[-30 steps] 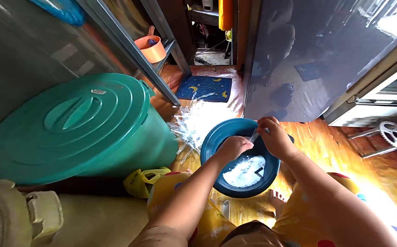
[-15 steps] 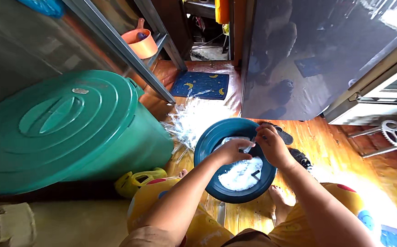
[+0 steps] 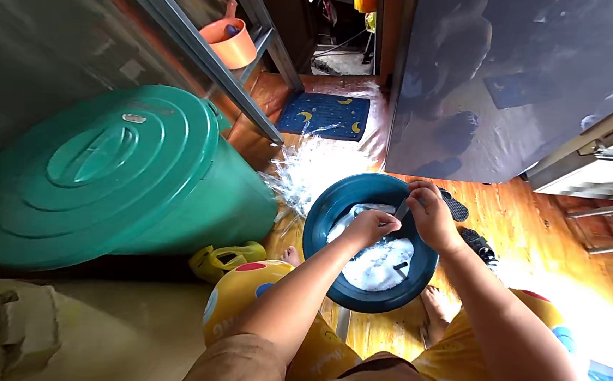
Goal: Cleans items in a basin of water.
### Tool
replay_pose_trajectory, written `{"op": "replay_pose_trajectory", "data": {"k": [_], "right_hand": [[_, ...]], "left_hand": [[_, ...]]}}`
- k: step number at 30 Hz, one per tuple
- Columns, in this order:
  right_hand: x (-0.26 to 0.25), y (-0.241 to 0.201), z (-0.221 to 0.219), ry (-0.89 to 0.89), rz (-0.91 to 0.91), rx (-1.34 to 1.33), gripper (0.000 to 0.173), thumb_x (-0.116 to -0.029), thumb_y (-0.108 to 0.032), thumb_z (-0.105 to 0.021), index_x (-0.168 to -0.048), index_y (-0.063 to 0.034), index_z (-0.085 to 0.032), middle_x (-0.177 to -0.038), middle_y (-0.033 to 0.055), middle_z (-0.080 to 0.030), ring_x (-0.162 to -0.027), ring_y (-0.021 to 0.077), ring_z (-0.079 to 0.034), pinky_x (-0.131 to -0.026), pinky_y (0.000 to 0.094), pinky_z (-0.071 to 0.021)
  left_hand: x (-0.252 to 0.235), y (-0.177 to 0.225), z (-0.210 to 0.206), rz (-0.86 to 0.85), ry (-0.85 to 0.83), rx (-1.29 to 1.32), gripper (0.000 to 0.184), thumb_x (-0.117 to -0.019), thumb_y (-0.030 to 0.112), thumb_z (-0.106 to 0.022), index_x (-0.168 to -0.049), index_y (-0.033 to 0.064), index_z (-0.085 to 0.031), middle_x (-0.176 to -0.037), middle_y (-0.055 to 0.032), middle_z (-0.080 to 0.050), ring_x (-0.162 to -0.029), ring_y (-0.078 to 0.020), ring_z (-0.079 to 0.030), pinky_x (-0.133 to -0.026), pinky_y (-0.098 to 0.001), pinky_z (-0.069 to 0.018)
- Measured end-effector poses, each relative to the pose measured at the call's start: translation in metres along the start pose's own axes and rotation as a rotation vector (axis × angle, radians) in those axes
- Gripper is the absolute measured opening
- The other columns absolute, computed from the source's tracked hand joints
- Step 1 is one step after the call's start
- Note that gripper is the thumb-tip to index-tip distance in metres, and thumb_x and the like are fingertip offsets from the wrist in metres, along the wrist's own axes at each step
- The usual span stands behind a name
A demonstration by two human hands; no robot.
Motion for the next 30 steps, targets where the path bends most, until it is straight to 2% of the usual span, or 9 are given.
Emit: {"op": "replay_pose_trajectory", "data": {"k": [7,10,13,16,18,20,22,26,30], "right_hand": [[-0.012,-0.008,0.015,0.065,-0.031,-0.058,0.015,-0.104,-0.009,-0.054,-0.097,0.0005,-0.062,-0.133,0.0151,-0.059,-0.117,0.0199,-0.061,-0.095,0.0384,-0.0536],[-0.011,-0.009,0.008,-0.034,0.014,-0.081,0.015,-0.1032,-0.011,-0.056,-0.097,0.0005,-0.064,-0.133,0.0147,-0.059,-0.121,0.0202,-0.058,-0.098,0.0391,-0.0515],[-0.007,-0.005,-0.011,-0.163,0.038,-0.065,0.013,-0.0997,-0.01,-0.061,-0.096,0.0003,-0.067,-0.133,0.0162,-0.059,-0.125,0.026,-0.056,-0.103,0.0444,-0.05],[-0.006,-0.001,-0.022,-0.168,-0.027,-0.053,0.015,-0.1016,-0.008,-0.058,-0.097,0.003,-0.067,-0.132,0.0188,-0.06,-0.123,0.029,-0.057,-0.106,0.0479,-0.0463],[-0.007,0.003,-0.025,-0.136,-0.165,-0.131,0.017,-0.1051,-0.01,-0.053,-0.105,0.0031,-0.064,-0.125,0.0155,-0.063,-0.113,0.0214,-0.062,-0.097,0.0405,-0.0511],[-0.008,0.008,-0.03,-0.09,-0.369,-0.344,0.017,-0.108,-0.012,-0.05,-0.115,-0.0016,-0.062,-0.108,0.0085,-0.066,-0.09,0.013,-0.064,-0.078,0.0322,-0.0541],[-0.009,0.013,-0.032,-0.049,-0.486,-0.574,0.013,-0.1097,-0.013,-0.046,-0.111,-0.0054,-0.057,-0.097,0.0052,-0.066,-0.072,0.0097,-0.06,-0.065,0.0263,-0.0513],[-0.012,0.015,-0.022,0.076,-0.592,-0.803,0.011,-0.1109,-0.014,-0.043,-0.106,-0.0087,-0.051,-0.092,0.0047,-0.071,-0.062,0.0072,-0.058,-0.058,0.0231,-0.0482],[-0.015,0.015,-0.009,0.231,-0.658,-0.9,0.009,-0.1107,-0.013,-0.043,-0.106,-0.0088,-0.049,-0.086,0.0038,-0.067,-0.064,0.0097,-0.062,-0.061,0.0257,-0.0555]], "left_hand": [[-0.003,-0.016,-0.002,0.032,-0.113,-0.221,0.034,-0.1072,0.033,-0.054,-0.121,0.0112,-0.076,-0.129,-0.0066,-0.072,-0.125,-0.0184,-0.064,-0.113,-0.0446,-0.0453],[0.001,-0.008,0.005,0.02,-0.179,-0.102,0.036,-0.1004,0.021,-0.067,-0.134,0.0074,-0.068,-0.139,-0.0082,-0.065,-0.134,-0.021,-0.058,-0.116,-0.0468,-0.0423],[0.009,0.007,0.012,-0.067,-0.072,0.454,0.04,-0.0942,0.003,-0.064,-0.133,-0.0033,-0.058,-0.114,-0.0075,-0.07,-0.105,-0.0094,-0.065,-0.096,-0.03,-0.053],[0.003,0.004,0.009,-0.098,0.022,0.715,0.033,-0.1029,0.013,-0.045,-0.13,-0.0023,-0.057,-0.093,-0.0029,-0.063,-0.082,-0.0075,-0.061,-0.081,-0.0282,-0.0537],[0.0,0.002,0.008,-0.077,0.066,0.708,0.038,-0.1116,0.025,-0.037,-0.126,-0.0009,-0.06,-0.096,-0.0031,-0.062,-0.086,-0.0088,-0.062,-0.086,-0.031,-0.0553],[-0.004,0.0,0.005,-0.075,0.109,0.655,0.039,-0.113,0.027,-0.036,-0.117,0.0016,-0.064,-0.09,-0.0015,-0.06,-0.079,-0.0082,-0.06,-0.079,-0.0292,-0.0543],[-0.006,-0.003,0.004,-0.068,0.125,0.609,0.039,-0.113,0.026,-0.036,-0.111,0.0032,-0.067,-0.084,-0.0002,-0.059,-0.072,-0.0069,-0.056,-0.072,-0.0261,-0.0514],[-0.005,-0.006,0.008,0.002,0.124,0.553,0.037,-0.1124,0.027,-0.042,-0.106,0.0034,-0.069,-0.073,0.001,-0.053,-0.063,-0.0071,-0.05,-0.066,-0.0247,-0.0474],[-0.003,-0.01,0.01,0.014,0.105,0.525,0.036,-0.1119,0.027,-0.043,-0.102,0.0044,-0.07,-0.066,0.0033,-0.049,-0.059,-0.0061,-0.048,-0.063,-0.024,-0.046]]}}
Point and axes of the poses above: each hand's wrist, its own x-axis away from the middle knuckle, its own z-axis out of the back of the hand, y = z × x, the point moved 2 cm from there along -x, towards the middle knuckle
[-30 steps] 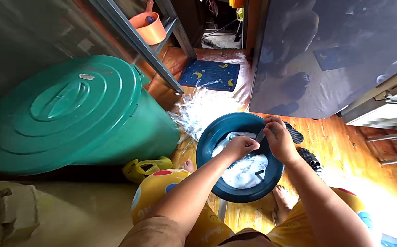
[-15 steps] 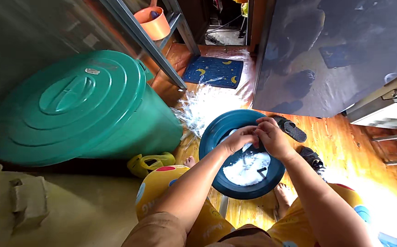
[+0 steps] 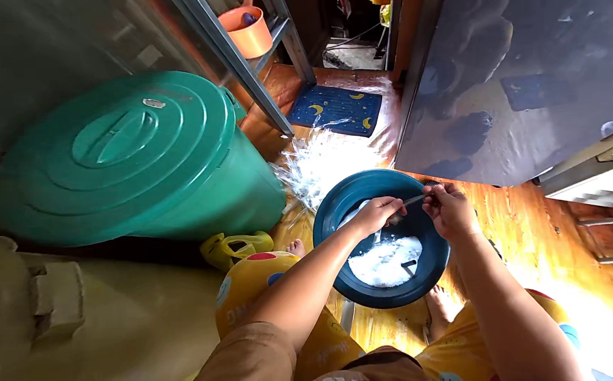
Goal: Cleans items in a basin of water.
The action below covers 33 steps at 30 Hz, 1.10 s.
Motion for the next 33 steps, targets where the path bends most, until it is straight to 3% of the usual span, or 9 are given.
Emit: {"op": "replay_pose_trajectory", "data": {"k": [6,10,13,17,22,26,28,31,33], "right_hand": [[-0.01,-0.006,0.017,0.155,0.084,-0.053,0.006,-0.1102,-0.01,-0.043,-0.105,-0.0105,-0.047,-0.079,0.0001,-0.057,-0.063,0.0094,-0.061,-0.063,0.0282,-0.0583],[-0.007,-0.005,0.016,0.13,0.142,-0.15,0.011,-0.1106,-0.01,-0.042,-0.101,-0.013,-0.046,-0.078,-0.0023,-0.057,-0.065,0.0086,-0.061,-0.065,0.0277,-0.0589],[0.02,0.01,0.002,-0.214,0.17,-0.093,0.019,-0.1093,-0.01,-0.036,-0.099,-0.0149,-0.052,-0.081,-0.0016,-0.064,-0.073,0.0118,-0.066,-0.073,0.032,-0.0593],[0.061,0.061,-0.016,-0.613,-0.048,-0.067,0.015,-0.1045,-0.002,-0.042,-0.099,-0.0085,-0.055,-0.087,0.0045,-0.07,-0.078,0.0167,-0.07,-0.076,0.0357,-0.0608],[0.055,0.105,-0.003,-0.551,-0.287,-0.162,0.013,-0.1018,0.005,-0.047,-0.104,-0.0073,-0.05,-0.088,0.0077,-0.07,-0.078,0.0195,-0.071,-0.076,0.0367,-0.0618],[0.025,0.095,0.005,-0.398,-0.168,-0.187,0.012,-0.104,0.002,-0.041,-0.113,-0.0057,-0.045,-0.086,0.0067,-0.067,-0.076,0.0179,-0.07,-0.075,0.0348,-0.061],[0.012,0.086,0.006,-0.343,-0.086,-0.178,0.014,-0.1043,0.0,-0.036,-0.107,-0.007,-0.047,-0.086,0.0063,-0.067,-0.076,0.0178,-0.068,-0.075,0.0357,-0.0593],[0.0,0.074,0.005,-0.341,0.078,-0.068,0.024,-0.0949,-0.001,-0.032,-0.093,-0.0076,-0.055,-0.088,0.0058,-0.069,-0.083,0.0186,-0.069,-0.081,0.0387,-0.0583],[-0.003,0.067,0.003,-0.399,0.278,0.186,0.022,-0.0891,-0.001,-0.042,-0.091,-0.0035,-0.063,-0.101,0.0066,-0.07,-0.094,0.0165,-0.069,-0.087,0.0369,-0.0585]], "left_hand": [[0.005,0.001,0.007,0.036,-0.039,-0.193,0.036,-0.1116,0.029,-0.045,-0.106,0.0052,-0.071,-0.076,0.0009,-0.055,-0.065,-0.0062,-0.049,-0.065,-0.0247,-0.0443],[0.006,0.003,0.014,-0.09,-0.174,-0.625,0.036,-0.1105,0.025,-0.046,-0.111,0.0027,-0.074,-0.109,-0.0126,-0.073,-0.105,-0.0215,-0.068,-0.1,-0.045,-0.0506],[0.004,-0.003,0.019,0.019,-0.141,-0.889,0.029,-0.1041,0.034,-0.06,-0.108,0.0132,-0.08,-0.121,-0.0117,-0.068,-0.125,-0.0317,-0.057,-0.113,-0.0543,-0.0398],[0.003,0.006,0.027,0.167,-0.029,-0.89,0.029,-0.1044,0.035,-0.058,-0.115,0.0185,-0.079,-0.121,-0.0098,-0.072,-0.123,-0.0315,-0.062,-0.107,-0.0606,-0.0434],[0.011,0.025,0.027,0.085,0.041,-0.225,0.021,-0.1046,0.021,-0.062,-0.109,0.0085,-0.079,-0.101,-0.0025,-0.077,-0.098,-0.0112,-0.07,-0.094,-0.0373,-0.0543],[0.019,0.033,0.029,0.057,-0.131,0.085,0.021,-0.1058,0.011,-0.056,-0.104,0.0,-0.073,-0.093,-0.0019,-0.073,-0.089,-0.0071,-0.068,-0.088,-0.0274,-0.0566],[0.02,0.034,0.028,0.056,-0.184,0.099,0.02,-0.1061,0.01,-0.054,-0.101,0.0006,-0.071,-0.097,-0.0016,-0.072,-0.093,-0.0071,-0.067,-0.09,-0.028,-0.0558],[0.015,0.025,0.027,0.068,-0.167,0.014,0.024,-0.1086,0.016,-0.051,-0.11,-0.0003,-0.069,-0.107,-0.0053,-0.067,-0.1,-0.0093,-0.063,-0.092,-0.0296,-0.0535],[0.011,0.019,0.022,0.108,-0.069,-0.027,0.029,-0.1111,0.021,-0.047,-0.119,0.0017,-0.066,-0.109,-0.009,-0.067,-0.098,-0.0131,-0.064,-0.09,-0.0334,-0.0539]]}}
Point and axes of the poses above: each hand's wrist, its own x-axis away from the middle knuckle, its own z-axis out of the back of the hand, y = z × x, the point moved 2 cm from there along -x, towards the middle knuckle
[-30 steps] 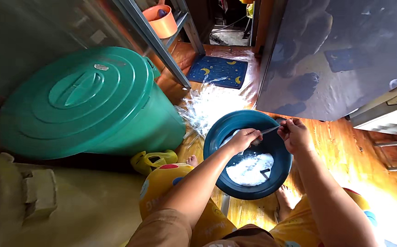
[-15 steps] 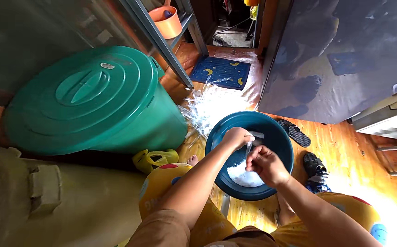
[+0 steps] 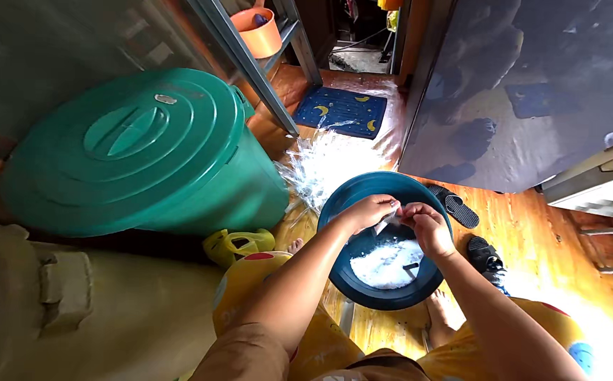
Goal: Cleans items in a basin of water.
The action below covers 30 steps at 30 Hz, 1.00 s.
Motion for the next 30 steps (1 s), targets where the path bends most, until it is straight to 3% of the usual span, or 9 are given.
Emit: {"op": "replay_pose_trajectory", "data": {"k": [3,6,9,13,16,20,24,28,30], "right_hand": [[0.002,-0.012,-0.012,-0.079,0.22,0.545,0.015,-0.0887,-0.01,-0.065,-0.095,0.0029,-0.071,-0.114,0.0149,-0.064,-0.101,0.0166,-0.066,-0.087,0.0309,-0.0592],[0.003,-0.007,-0.022,0.015,0.326,0.768,0.012,-0.0869,-0.009,-0.07,-0.087,0.0035,-0.071,-0.107,0.0172,-0.064,-0.093,0.0184,-0.065,-0.08,0.0301,-0.0578],[0.002,-0.002,-0.023,0.08,0.297,0.736,0.01,-0.0876,-0.005,-0.065,-0.082,0.0031,-0.069,-0.106,0.016,-0.063,-0.094,0.0172,-0.064,-0.08,0.0288,-0.0569],[-0.008,0.001,-0.012,0.149,-0.024,0.563,0.01,-0.0884,-0.008,-0.067,-0.081,-0.0014,-0.068,-0.122,0.015,-0.06,-0.112,0.0201,-0.059,-0.092,0.0349,-0.0523],[-0.011,0.009,-0.005,0.182,-0.194,0.346,0.008,-0.0872,-0.005,-0.07,-0.082,-0.0009,-0.066,-0.13,0.0171,-0.055,-0.109,0.0214,-0.061,-0.088,0.0358,-0.0562],[-0.011,0.01,-0.004,0.217,-0.326,0.177,0.01,-0.0901,-0.001,-0.07,-0.096,0.0034,-0.063,-0.116,0.0168,-0.061,-0.098,0.0218,-0.065,-0.083,0.0361,-0.0586],[-0.009,0.008,-0.007,0.228,-0.448,0.185,0.025,-0.1047,-0.021,-0.06,-0.112,0.0018,-0.067,-0.103,0.0117,-0.07,-0.097,0.0193,-0.067,-0.086,0.039,-0.0554],[-0.005,0.006,-0.017,0.161,-0.387,0.219,0.018,-0.1005,-0.011,-0.063,-0.11,0.0046,-0.065,-0.1,0.0126,-0.069,-0.091,0.0177,-0.068,-0.082,0.0348,-0.0574],[-0.004,0.008,-0.019,0.132,-0.325,0.302,0.012,-0.0979,-0.008,-0.064,-0.099,0.004,-0.064,-0.104,0.0137,-0.067,-0.088,0.0162,-0.068,-0.08,0.0321,-0.0585]], "left_hand": [[-0.007,-0.008,-0.012,0.102,0.096,-0.002,0.036,-0.1124,0.027,-0.041,-0.142,0.0089,-0.052,-0.12,-0.0139,-0.066,-0.1,-0.0188,-0.068,-0.089,-0.0386,-0.0562],[-0.011,-0.016,-0.028,0.194,0.155,0.127,0.038,-0.1134,0.03,-0.039,-0.138,0.0047,-0.053,-0.116,-0.015,-0.066,-0.101,-0.0194,-0.067,-0.09,-0.0375,-0.0556],[-0.012,-0.016,-0.031,0.192,0.221,0.159,0.034,-0.1122,0.026,-0.045,-0.132,0.001,-0.056,-0.112,-0.0145,-0.066,-0.099,-0.0181,-0.066,-0.091,-0.0358,-0.0554],[-0.016,-0.017,-0.023,0.11,0.179,0.096,0.027,-0.1079,0.019,-0.055,-0.125,-0.0021,-0.06,-0.114,-0.0161,-0.068,-0.102,-0.0195,-0.069,-0.096,-0.0376,-0.0558],[-0.017,-0.018,-0.018,0.109,0.108,0.072,0.024,-0.1056,0.017,-0.06,-0.118,-0.0027,-0.064,-0.113,-0.0143,-0.069,-0.103,-0.0176,-0.069,-0.097,-0.0363,-0.0554],[-0.015,-0.019,-0.02,0.122,0.064,0.035,0.029,-0.1077,0.022,-0.056,-0.118,-0.003,-0.068,-0.117,-0.0147,-0.07,-0.11,-0.017,-0.068,-0.102,-0.0368,-0.0527],[-0.015,-0.02,-0.02,0.105,0.135,-0.135,0.043,-0.112,0.033,-0.045,-0.116,-0.0014,-0.07,-0.116,-0.0163,-0.07,-0.113,-0.0224,-0.066,-0.105,-0.0445,-0.0496],[-0.015,-0.02,-0.025,0.165,0.187,-0.2,0.05,-0.1135,0.037,-0.037,-0.124,-0.0029,-0.065,-0.12,-0.021,-0.068,-0.115,-0.028,-0.065,-0.105,-0.0476,-0.0487],[-0.015,-0.022,-0.028,0.228,0.215,-0.158,0.045,-0.114,0.033,-0.036,-0.128,-0.0034,-0.059,-0.113,-0.0195,-0.068,-0.102,-0.024,-0.069,-0.095,-0.0412,-0.0551]]}}
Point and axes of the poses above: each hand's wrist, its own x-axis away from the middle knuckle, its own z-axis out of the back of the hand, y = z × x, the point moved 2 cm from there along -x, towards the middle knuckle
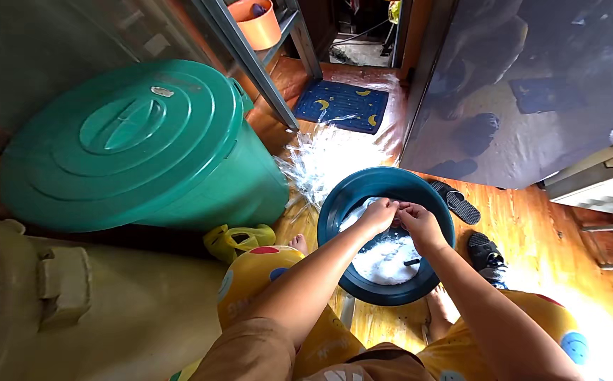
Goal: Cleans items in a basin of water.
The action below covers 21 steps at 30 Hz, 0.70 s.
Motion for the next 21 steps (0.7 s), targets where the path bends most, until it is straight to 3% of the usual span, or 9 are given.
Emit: {"op": "replay_pose_trajectory", "data": {"k": [2,4,6,11,14,16,18,21], "right_hand": [[-0.001,0.0,0.0,0.014,0.04,0.111,0.014,-0.0976,-0.009,-0.06,-0.093,0.0026,-0.064,-0.119,0.0163,-0.062,-0.097,0.0182,-0.064,-0.084,0.0345,-0.0548],[-0.005,-0.001,0.006,0.054,0.066,0.203,0.017,-0.1006,-0.01,-0.055,-0.094,0.0035,-0.063,-0.126,0.019,-0.058,-0.105,0.0226,-0.063,-0.088,0.0382,-0.0555],[-0.011,-0.004,0.016,0.125,0.084,0.256,0.02,-0.1021,-0.009,-0.052,-0.097,0.0062,-0.063,-0.13,0.0219,-0.055,-0.11,0.0267,-0.062,-0.091,0.0418,-0.0558],[-0.018,-0.02,0.047,0.329,0.165,0.279,0.022,-0.1023,-0.011,-0.049,-0.107,0.006,-0.062,-0.134,0.0224,-0.053,-0.118,0.0288,-0.06,-0.095,0.0455,-0.0566],[-0.018,-0.032,0.07,0.467,0.22,0.181,0.028,-0.1036,-0.015,-0.049,-0.119,0.0057,-0.059,-0.127,0.0226,-0.056,-0.105,0.0279,-0.063,-0.087,0.0469,-0.0561],[-0.017,-0.04,0.081,0.545,0.218,0.085,0.029,-0.1012,-0.014,-0.051,-0.122,0.0044,-0.057,-0.134,0.02,-0.051,-0.11,0.0246,-0.06,-0.089,0.0435,-0.0554],[-0.016,-0.043,0.083,0.531,0.224,0.059,0.029,-0.1019,-0.015,-0.054,-0.124,0.0033,-0.057,-0.136,0.0188,-0.051,-0.112,0.0233,-0.06,-0.09,0.0414,-0.0555],[-0.006,-0.054,0.083,0.303,0.174,0.279,0.031,-0.106,-0.024,-0.057,-0.121,0.0025,-0.062,-0.133,0.0218,-0.055,-0.109,0.0283,-0.063,-0.09,0.047,-0.0568]], "left_hand": [[0.0,-0.002,-0.002,0.034,-0.004,-0.003,0.037,-0.1128,0.027,-0.038,-0.137,0.002,-0.05,-0.113,-0.0193,-0.066,-0.096,-0.0252,-0.066,-0.088,-0.0424,-0.0544],[0.004,0.0,-0.003,-0.003,-0.065,-0.06,0.038,-0.1131,0.025,-0.035,-0.143,0.0053,-0.048,-0.123,-0.02,-0.065,-0.108,-0.0277,-0.066,-0.095,-0.046,-0.0524],[0.008,0.004,-0.006,-0.105,-0.161,-0.135,0.041,-0.1146,0.026,-0.031,-0.138,-0.0001,-0.053,-0.128,-0.0215,-0.063,-0.116,-0.0283,-0.063,-0.103,-0.0457,-0.0497],[0.013,0.007,-0.005,-0.256,-0.206,-0.277,0.041,-0.1142,0.025,-0.032,-0.131,-0.0034,-0.056,-0.11,-0.0212,-0.065,-0.102,-0.0288,-0.064,-0.095,-0.0459,-0.051],[0.016,0.009,0.0,-0.311,-0.185,-0.298,0.039,-0.114,0.025,-0.034,-0.128,-0.0036,-0.057,-0.105,-0.0202,-0.065,-0.098,-0.0283,-0.065,-0.093,-0.0456,-0.0523],[0.02,0.013,0.0,-0.358,-0.195,-0.297,0.037,-0.1137,0.024,-0.036,-0.124,-0.0035,-0.058,-0.102,-0.019,-0.065,-0.093,-0.0266,-0.064,-0.089,-0.0441,-0.0526],[0.026,0.02,0.004,-0.361,-0.236,-0.337,0.035,-0.1134,0.023,-0.037,-0.122,-0.0024,-0.059,-0.102,-0.0181,-0.064,-0.093,-0.0259,-0.063,-0.088,-0.0442,-0.0518],[0.031,0.032,0.027,-0.248,-0.224,-0.474,0.034,-0.1115,0.025,-0.045,-0.126,0.0006,-0.065,-0.116,-0.0208,-0.068,-0.109,-0.0328,-0.066,-0.099,-0.056,-0.0502]]}}
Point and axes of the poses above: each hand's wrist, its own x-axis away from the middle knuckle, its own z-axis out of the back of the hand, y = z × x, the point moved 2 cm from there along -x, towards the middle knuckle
